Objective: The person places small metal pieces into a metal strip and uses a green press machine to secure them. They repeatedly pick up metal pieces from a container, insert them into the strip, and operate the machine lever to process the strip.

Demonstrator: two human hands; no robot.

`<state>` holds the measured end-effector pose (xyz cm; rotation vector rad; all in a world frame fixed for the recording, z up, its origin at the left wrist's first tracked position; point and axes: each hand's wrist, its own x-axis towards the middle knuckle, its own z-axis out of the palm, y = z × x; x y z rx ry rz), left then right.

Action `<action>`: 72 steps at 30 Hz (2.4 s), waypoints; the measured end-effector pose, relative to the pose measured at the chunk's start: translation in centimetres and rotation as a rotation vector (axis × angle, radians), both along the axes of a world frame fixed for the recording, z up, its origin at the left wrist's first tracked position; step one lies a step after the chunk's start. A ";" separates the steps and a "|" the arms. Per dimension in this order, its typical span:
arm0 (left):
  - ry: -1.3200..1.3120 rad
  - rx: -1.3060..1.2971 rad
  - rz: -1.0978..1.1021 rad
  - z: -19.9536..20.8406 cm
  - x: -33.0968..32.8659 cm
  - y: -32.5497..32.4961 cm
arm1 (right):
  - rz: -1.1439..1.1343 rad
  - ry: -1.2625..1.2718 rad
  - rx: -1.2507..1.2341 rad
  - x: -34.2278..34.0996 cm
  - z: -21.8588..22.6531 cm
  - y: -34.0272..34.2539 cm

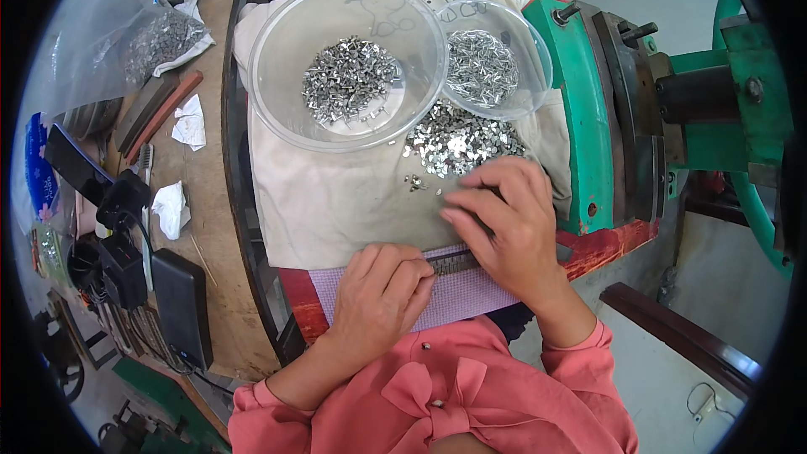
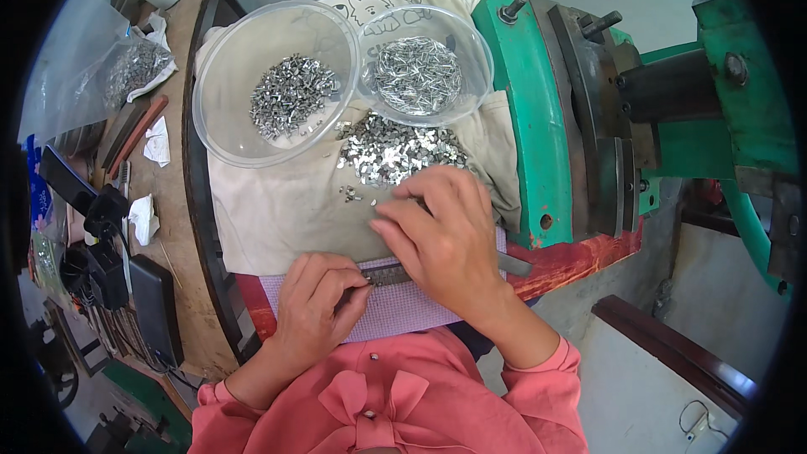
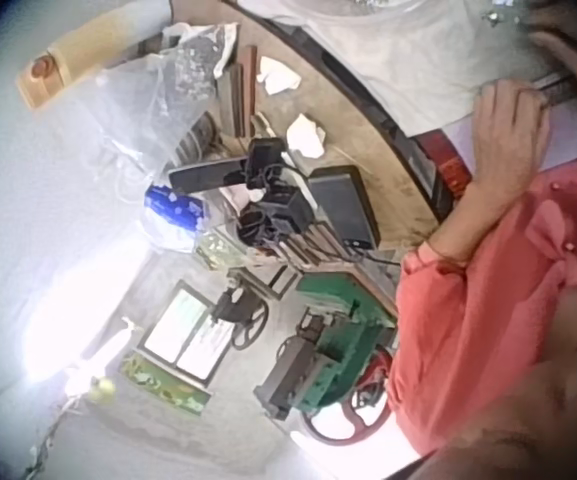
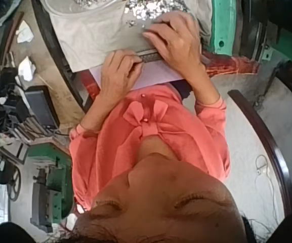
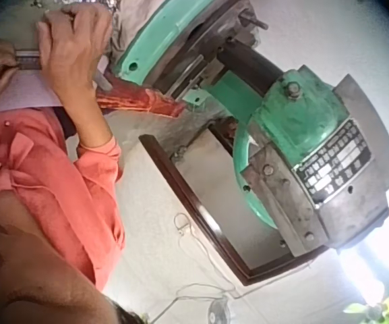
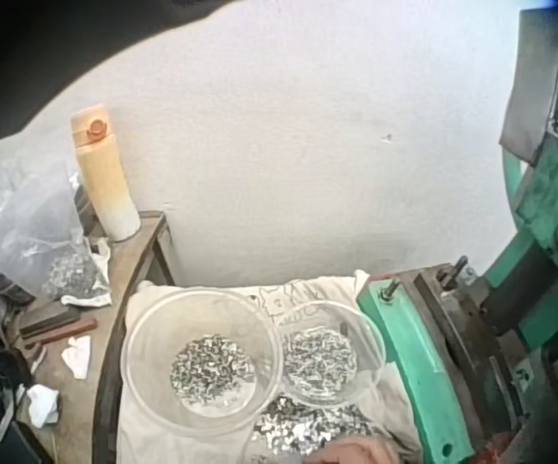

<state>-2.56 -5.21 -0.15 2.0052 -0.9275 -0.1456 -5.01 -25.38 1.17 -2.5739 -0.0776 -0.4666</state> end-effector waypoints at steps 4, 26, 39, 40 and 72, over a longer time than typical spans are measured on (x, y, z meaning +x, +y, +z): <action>0.001 -0.004 0.004 0.2 0.0 0.1 | 0.004 -0.050 -0.102 1.4 -0.6 1.0; -0.022 0.025 0.000 0.0 0.1 -0.2 | 0.071 0.069 0.174 -2.0 0.6 -0.9; 0.105 0.011 0.009 0.3 0.1 0.6 | 0.165 -0.035 -0.058 2.7 -0.1 0.2; 0.104 0.010 0.005 0.3 0.1 0.6 | 0.166 -0.029 -0.066 2.4 0.2 0.2; 0.072 0.021 0.018 0.4 -0.1 -0.2 | 0.116 0.038 0.052 -2.9 0.9 -0.5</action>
